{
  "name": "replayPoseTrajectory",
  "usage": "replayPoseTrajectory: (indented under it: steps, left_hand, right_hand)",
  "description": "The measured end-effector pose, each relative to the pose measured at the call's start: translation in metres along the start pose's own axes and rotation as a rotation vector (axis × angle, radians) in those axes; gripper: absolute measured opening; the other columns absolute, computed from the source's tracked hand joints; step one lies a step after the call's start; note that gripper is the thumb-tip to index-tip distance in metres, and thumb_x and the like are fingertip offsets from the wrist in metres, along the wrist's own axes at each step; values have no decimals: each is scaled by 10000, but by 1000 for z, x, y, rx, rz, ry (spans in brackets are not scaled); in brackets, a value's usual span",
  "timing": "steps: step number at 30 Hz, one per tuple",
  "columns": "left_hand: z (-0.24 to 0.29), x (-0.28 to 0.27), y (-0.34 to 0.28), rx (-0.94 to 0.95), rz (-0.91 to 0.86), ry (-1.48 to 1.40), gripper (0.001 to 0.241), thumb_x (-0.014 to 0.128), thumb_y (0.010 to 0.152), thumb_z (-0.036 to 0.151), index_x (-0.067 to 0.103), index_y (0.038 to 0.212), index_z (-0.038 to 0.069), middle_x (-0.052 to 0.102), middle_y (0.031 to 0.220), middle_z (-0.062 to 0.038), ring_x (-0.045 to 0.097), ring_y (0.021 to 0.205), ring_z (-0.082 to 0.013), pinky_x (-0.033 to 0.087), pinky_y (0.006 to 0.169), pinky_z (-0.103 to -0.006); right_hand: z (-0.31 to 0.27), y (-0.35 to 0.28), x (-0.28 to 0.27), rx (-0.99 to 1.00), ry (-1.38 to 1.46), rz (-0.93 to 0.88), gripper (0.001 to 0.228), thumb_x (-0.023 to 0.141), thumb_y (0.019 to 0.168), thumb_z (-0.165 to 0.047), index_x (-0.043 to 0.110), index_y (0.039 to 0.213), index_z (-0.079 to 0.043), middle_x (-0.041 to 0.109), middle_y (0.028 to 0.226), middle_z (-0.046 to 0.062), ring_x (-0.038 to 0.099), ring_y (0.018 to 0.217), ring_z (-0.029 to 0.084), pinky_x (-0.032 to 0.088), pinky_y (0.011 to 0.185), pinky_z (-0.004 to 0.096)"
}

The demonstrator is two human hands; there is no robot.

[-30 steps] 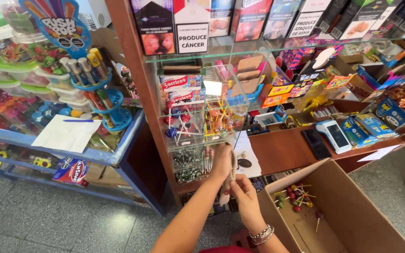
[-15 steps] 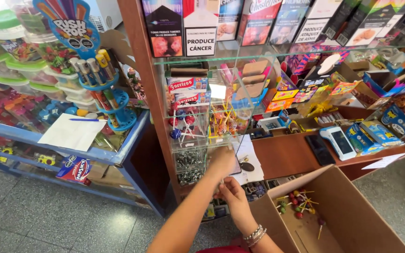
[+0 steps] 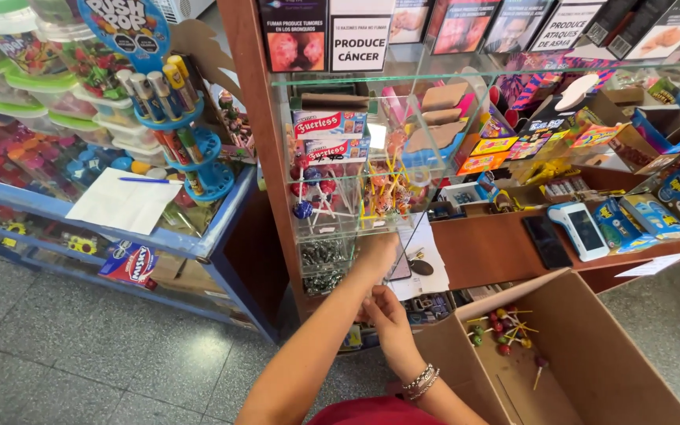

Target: Clearing out lollipops and small candy items from a glass display case into a cardboard box and wiping the shelf.

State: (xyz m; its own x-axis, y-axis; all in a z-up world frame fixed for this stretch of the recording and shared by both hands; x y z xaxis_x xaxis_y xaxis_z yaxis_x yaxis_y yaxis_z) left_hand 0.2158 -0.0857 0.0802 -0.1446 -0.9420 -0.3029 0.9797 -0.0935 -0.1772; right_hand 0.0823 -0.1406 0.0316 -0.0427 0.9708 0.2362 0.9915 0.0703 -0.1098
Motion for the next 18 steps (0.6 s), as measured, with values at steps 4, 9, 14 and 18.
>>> replayPoseTrajectory:
  steps: [4,9,14,18]
  left_hand:
    - [43,-4,-75,19,-200,138,106,333,1049,159,401,1010,88,337,685,-27,432,700,-249,173,913,-521]
    - [35,-7,-46,-53,-250,246,15,414,935,60,413,926,71,417,821,-95,412,631,-214,312,562,-431]
    - [39,-11,-27,-68,-283,315,451,438,831,104,461,1276,35,485,843,-131,495,720,-306,334,630,-451]
    - [100,-34,-122,-112,-415,385,915,432,929,39,-126,1652,91,479,857,-135,467,607,-212,350,486,-345]
  right_hand:
    - [14,1,-12,-7,-175,62,80,573,903,-23,639,910,-68,632,834,51,522,771,149,432,695,343]
    - [-2,-3,8,11,-168,36,267,626,940,-140,663,1193,-63,759,1092,90,698,968,184,556,827,358]
    - [10,12,0,-92,37,-14,143,616,1000,-146,613,1101,-44,656,920,85,702,837,203,665,808,400]
    - [56,12,-34,-101,-278,106,227,543,787,72,556,689,-132,514,663,-41,379,666,79,326,588,305]
Point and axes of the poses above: each hand's wrist, its own y-axis towards the middle knuckle, its own x-axis out of the palm, z = x × y, the point moved 5 cm from there along y, towards the middle knuckle
